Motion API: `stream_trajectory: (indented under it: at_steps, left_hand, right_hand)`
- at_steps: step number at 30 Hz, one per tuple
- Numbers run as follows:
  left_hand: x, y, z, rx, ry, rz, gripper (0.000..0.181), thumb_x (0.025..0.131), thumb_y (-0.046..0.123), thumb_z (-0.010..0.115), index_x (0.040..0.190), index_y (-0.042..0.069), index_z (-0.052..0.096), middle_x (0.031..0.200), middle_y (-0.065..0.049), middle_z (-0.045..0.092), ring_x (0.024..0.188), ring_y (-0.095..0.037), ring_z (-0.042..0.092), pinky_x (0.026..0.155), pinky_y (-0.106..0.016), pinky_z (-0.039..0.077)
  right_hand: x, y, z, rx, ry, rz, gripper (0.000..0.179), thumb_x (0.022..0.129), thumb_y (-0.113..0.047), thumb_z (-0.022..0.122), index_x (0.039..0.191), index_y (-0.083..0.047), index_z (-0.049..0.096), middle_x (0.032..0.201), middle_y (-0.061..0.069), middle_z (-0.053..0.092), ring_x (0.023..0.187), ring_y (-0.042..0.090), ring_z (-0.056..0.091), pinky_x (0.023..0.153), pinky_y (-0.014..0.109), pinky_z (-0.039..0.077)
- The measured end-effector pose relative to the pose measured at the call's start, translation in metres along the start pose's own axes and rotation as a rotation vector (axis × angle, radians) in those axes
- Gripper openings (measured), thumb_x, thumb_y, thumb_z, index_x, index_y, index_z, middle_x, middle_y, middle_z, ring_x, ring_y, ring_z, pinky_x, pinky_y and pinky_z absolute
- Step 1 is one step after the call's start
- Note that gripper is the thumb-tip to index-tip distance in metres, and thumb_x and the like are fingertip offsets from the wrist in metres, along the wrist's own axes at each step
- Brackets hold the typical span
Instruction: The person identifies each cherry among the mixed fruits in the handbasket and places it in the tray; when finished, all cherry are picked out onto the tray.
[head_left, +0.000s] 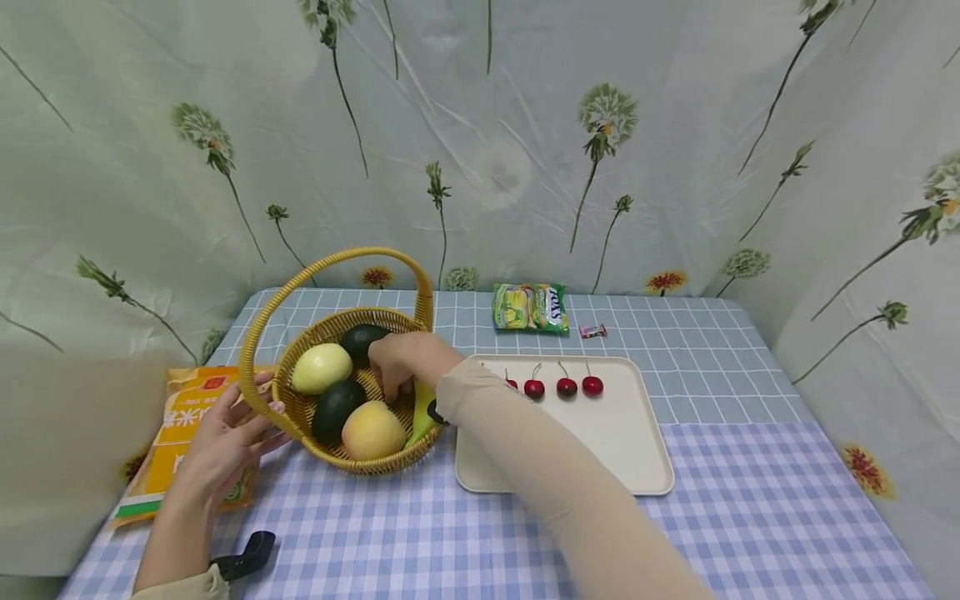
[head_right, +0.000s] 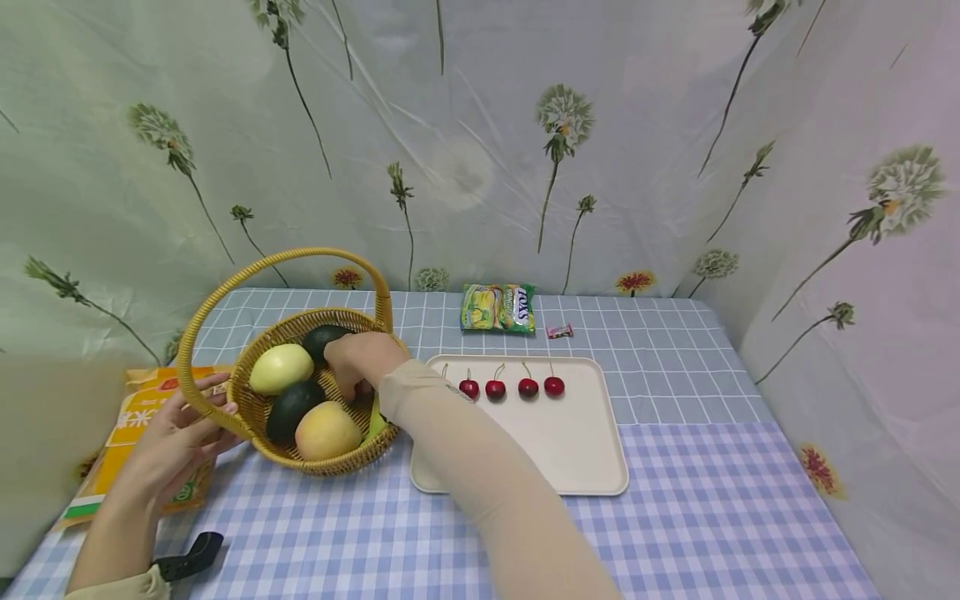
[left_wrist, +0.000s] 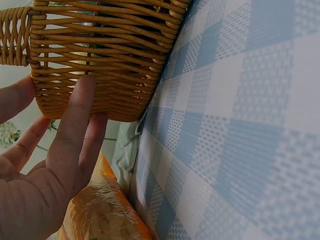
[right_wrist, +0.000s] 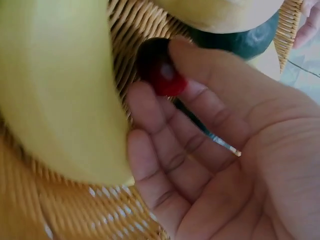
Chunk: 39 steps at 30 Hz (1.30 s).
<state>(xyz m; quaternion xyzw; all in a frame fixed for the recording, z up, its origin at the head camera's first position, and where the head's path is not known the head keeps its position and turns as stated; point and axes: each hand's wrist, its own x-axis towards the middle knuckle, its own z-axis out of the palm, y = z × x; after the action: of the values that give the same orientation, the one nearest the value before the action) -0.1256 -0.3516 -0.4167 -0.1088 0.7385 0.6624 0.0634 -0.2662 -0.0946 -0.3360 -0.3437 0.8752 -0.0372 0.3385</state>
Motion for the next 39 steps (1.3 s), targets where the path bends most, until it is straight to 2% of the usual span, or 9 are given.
stream_trajectory:
  at_steps: [3, 8, 14, 18, 21, 24, 28, 35, 39]
  left_hand:
    - [0.0, 0.0, 0.001, -0.005, -0.001, 0.005, 0.066, 0.103, 0.028, 0.075, 0.159, 0.031, 0.04, 0.125, 0.02, 0.056, 0.102, 0.002, 0.07, 0.085, -0.029, 0.066]
    - [0.001, 0.0, 0.0, -0.011, -0.003, 0.016, 0.063, 0.103, 0.027, 0.074, 0.157, 0.031, 0.042, 0.123, 0.021, 0.058, 0.102, 0.001, 0.071, 0.084, -0.029, 0.066]
    - [0.0, 0.0, 0.0, -0.047, 0.0, 0.032, 0.061, 0.104, 0.023, 0.073, 0.157, 0.029, 0.043, 0.12, 0.024, 0.062, 0.101, 0.0, 0.071, 0.081, -0.028, 0.066]
    - [0.0, 0.0, 0.001, -0.041, 0.006, 0.036, 0.062, 0.104, 0.023, 0.073, 0.157, 0.029, 0.042, 0.121, 0.023, 0.062, 0.1, 0.001, 0.071, 0.081, -0.027, 0.066]
    - [0.0, 0.0, 0.001, -0.009, 0.011, 0.032, 0.063, 0.103, 0.026, 0.074, 0.157, 0.03, 0.042, 0.122, 0.022, 0.059, 0.101, 0.002, 0.071, 0.082, -0.027, 0.066]
    - [0.001, 0.001, 0.002, 0.006, 0.012, 0.035, 0.063, 0.103, 0.028, 0.074, 0.157, 0.031, 0.041, 0.122, 0.022, 0.058, 0.102, 0.002, 0.07, 0.083, -0.027, 0.066]
    - [0.001, 0.001, 0.002, -0.019, 0.01, 0.039, 0.063, 0.104, 0.025, 0.073, 0.158, 0.029, 0.041, 0.121, 0.022, 0.06, 0.101, 0.002, 0.071, 0.082, -0.027, 0.066]
    - [-0.001, 0.0, 0.002, -0.045, 0.008, 0.033, 0.063, 0.103, 0.022, 0.074, 0.157, 0.028, 0.042, 0.119, 0.024, 0.063, 0.1, 0.001, 0.071, 0.081, -0.028, 0.066]
    - [-0.001, 0.0, 0.002, -0.049, 0.004, 0.039, 0.062, 0.104, 0.021, 0.073, 0.157, 0.028, 0.042, 0.12, 0.023, 0.062, 0.1, 0.001, 0.071, 0.081, -0.028, 0.066]
  right_hand:
    - [-0.003, 0.006, 0.0, 0.036, 0.031, -0.03, 0.013, 0.094, -0.021, 0.085, 0.1, -0.017, 0.074, 0.094, -0.003, 0.072, 0.083, 0.012, 0.07, 0.066, 0.02, 0.054]
    - [-0.015, 0.016, -0.001, 0.035, 0.094, -0.117, 0.01, 0.097, -0.023, 0.082, 0.101, -0.016, 0.075, 0.095, -0.003, 0.071, 0.082, 0.011, 0.066, 0.069, 0.02, 0.053]
    - [-0.041, 0.032, -0.003, 0.04, 0.18, -0.223, 0.017, 0.098, -0.024, 0.08, 0.109, -0.012, 0.074, 0.102, 0.0, 0.07, 0.085, 0.01, 0.058, 0.071, 0.02, 0.049]
    - [-0.058, 0.051, -0.002, 0.12, 0.196, -0.284, 0.018, 0.099, -0.021, 0.078, 0.111, -0.009, 0.072, 0.099, 0.003, 0.07, 0.086, 0.012, 0.059, 0.073, 0.021, 0.052]
    - [-0.075, 0.066, 0.0, 0.168, 0.223, -0.298, 0.016, 0.099, -0.021, 0.077, 0.11, -0.011, 0.071, 0.097, 0.002, 0.069, 0.086, 0.013, 0.06, 0.076, 0.022, 0.054]
    - [-0.094, 0.084, 0.005, 0.194, 0.272, -0.29, 0.016, 0.099, -0.021, 0.077, 0.111, -0.013, 0.071, 0.1, 0.0, 0.07, 0.09, 0.014, 0.064, 0.081, 0.025, 0.056]
    - [-0.122, 0.113, 0.019, 0.238, 0.342, -0.252, 0.018, 0.097, -0.02, 0.077, 0.114, -0.014, 0.071, 0.103, -0.001, 0.071, 0.095, 0.016, 0.066, 0.087, 0.029, 0.058]
    - [-0.167, 0.171, 0.06, 0.356, 0.448, -0.16, 0.02, 0.096, -0.017, 0.075, 0.115, -0.012, 0.072, 0.102, -0.002, 0.074, 0.094, 0.012, 0.068, 0.088, 0.033, 0.058]
    - [-0.187, 0.203, 0.086, 0.396, 0.512, -0.084, 0.021, 0.095, -0.016, 0.079, 0.114, -0.01, 0.072, 0.102, -0.001, 0.074, 0.092, 0.013, 0.067, 0.086, 0.032, 0.057]
